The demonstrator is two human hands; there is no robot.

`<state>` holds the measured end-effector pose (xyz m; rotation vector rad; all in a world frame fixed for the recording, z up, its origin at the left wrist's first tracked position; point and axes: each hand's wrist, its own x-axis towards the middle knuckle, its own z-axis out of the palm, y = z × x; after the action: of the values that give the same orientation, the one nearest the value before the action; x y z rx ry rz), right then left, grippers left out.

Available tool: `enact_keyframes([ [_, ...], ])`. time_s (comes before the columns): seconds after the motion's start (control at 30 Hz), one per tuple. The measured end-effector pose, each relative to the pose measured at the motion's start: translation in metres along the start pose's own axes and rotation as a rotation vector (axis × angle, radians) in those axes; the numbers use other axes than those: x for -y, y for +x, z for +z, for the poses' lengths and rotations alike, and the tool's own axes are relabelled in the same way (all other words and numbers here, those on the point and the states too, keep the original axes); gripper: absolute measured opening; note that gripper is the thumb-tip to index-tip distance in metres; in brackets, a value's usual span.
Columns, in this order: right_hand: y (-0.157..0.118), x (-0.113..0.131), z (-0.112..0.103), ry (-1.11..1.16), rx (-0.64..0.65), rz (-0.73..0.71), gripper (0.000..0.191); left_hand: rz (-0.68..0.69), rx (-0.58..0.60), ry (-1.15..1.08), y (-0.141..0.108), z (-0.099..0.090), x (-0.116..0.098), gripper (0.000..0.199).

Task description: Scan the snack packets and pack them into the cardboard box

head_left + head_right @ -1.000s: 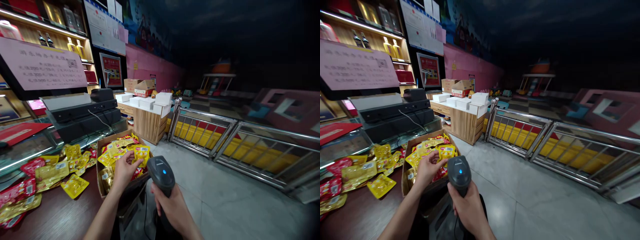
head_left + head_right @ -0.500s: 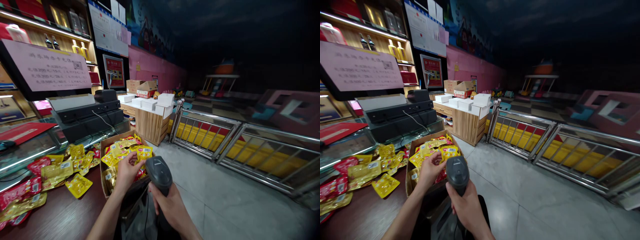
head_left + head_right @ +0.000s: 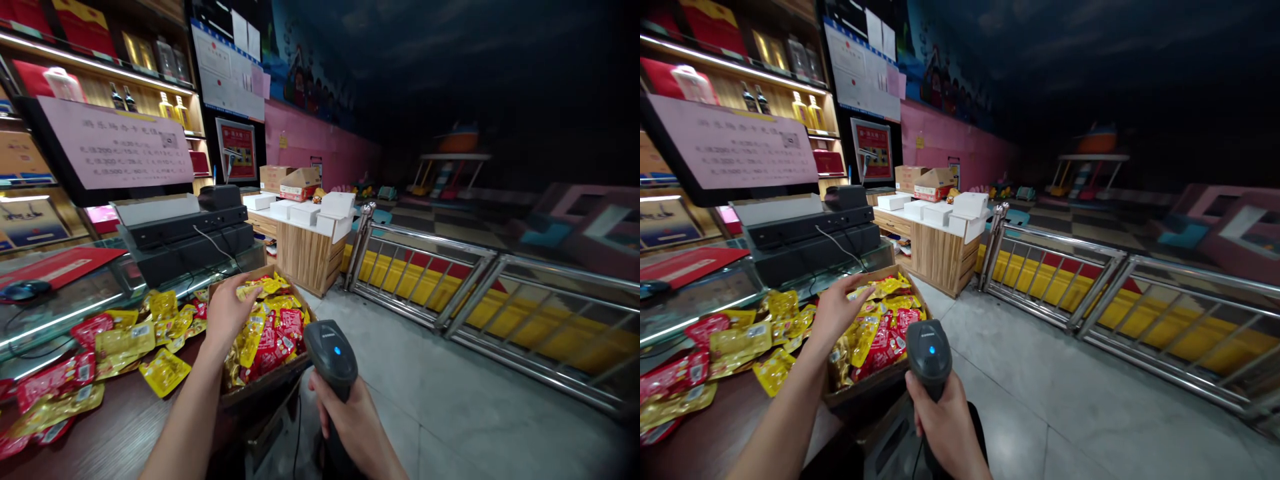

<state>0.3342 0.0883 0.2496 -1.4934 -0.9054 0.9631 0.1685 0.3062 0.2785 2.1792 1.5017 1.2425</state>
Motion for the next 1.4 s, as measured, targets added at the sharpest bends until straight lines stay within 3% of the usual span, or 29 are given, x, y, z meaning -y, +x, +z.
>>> enact_keyframes([
  [0.1, 0.000, -0.004, 0.004, -0.008, 0.022, 0.016, 0.067, -0.054, 0.021, 0.125, -0.018, -0.020, 0.033, 0.039],
  [0.33, 0.004, -0.009, 0.030, -0.025, 0.101, 0.028, 0.064, -0.301, 0.096, 0.454, -0.071, -0.073, 0.119, 0.040],
  [0.5, 0.004, 0.008, 0.051, -0.032, 0.174, 0.063, 0.073, -0.418, 0.144, 0.582, -0.088, -0.098, 0.158, 0.044],
  [0.63, 0.001, 0.015, 0.065, -0.062, 0.198, 0.069, 0.075, -0.469, 0.203, 0.584, -0.090, -0.103, 0.172, 0.049],
  [0.8, -0.001, 0.009, 0.075, -0.060, 0.201, 0.061, 0.076, -0.610, 0.290, 0.629, -0.097, -0.094, 0.187, 0.058],
  [0.93, -0.002, 0.008, 0.074, -0.044, 0.202, 0.052, 0.074, -0.594, 0.225, 0.395, -0.102, -0.082, 0.200, 0.049],
  [1.07, -0.003, 0.007, 0.067, -0.024, 0.188, 0.031, 0.073, -0.635, 0.075, -0.076, -0.098, -0.074, 0.198, 0.056],
  [1.17, -0.002, 0.004, 0.057, -0.014, 0.179, -0.009, 0.069, -0.616, -0.017, -0.416, -0.085, -0.076, 0.177, 0.069],
  [1.3, 0.002, 0.008, 0.042, -0.009, 0.146, -0.063, 0.062, -0.460, -0.037, -0.654, -0.055, -0.079, 0.123, 0.077],
  [1.4, 0.003, 0.022, 0.035, 0.002, 0.087, -0.079, 0.063, -0.335, 0.040, -0.761, -0.034, -0.063, 0.070, 0.070],
])
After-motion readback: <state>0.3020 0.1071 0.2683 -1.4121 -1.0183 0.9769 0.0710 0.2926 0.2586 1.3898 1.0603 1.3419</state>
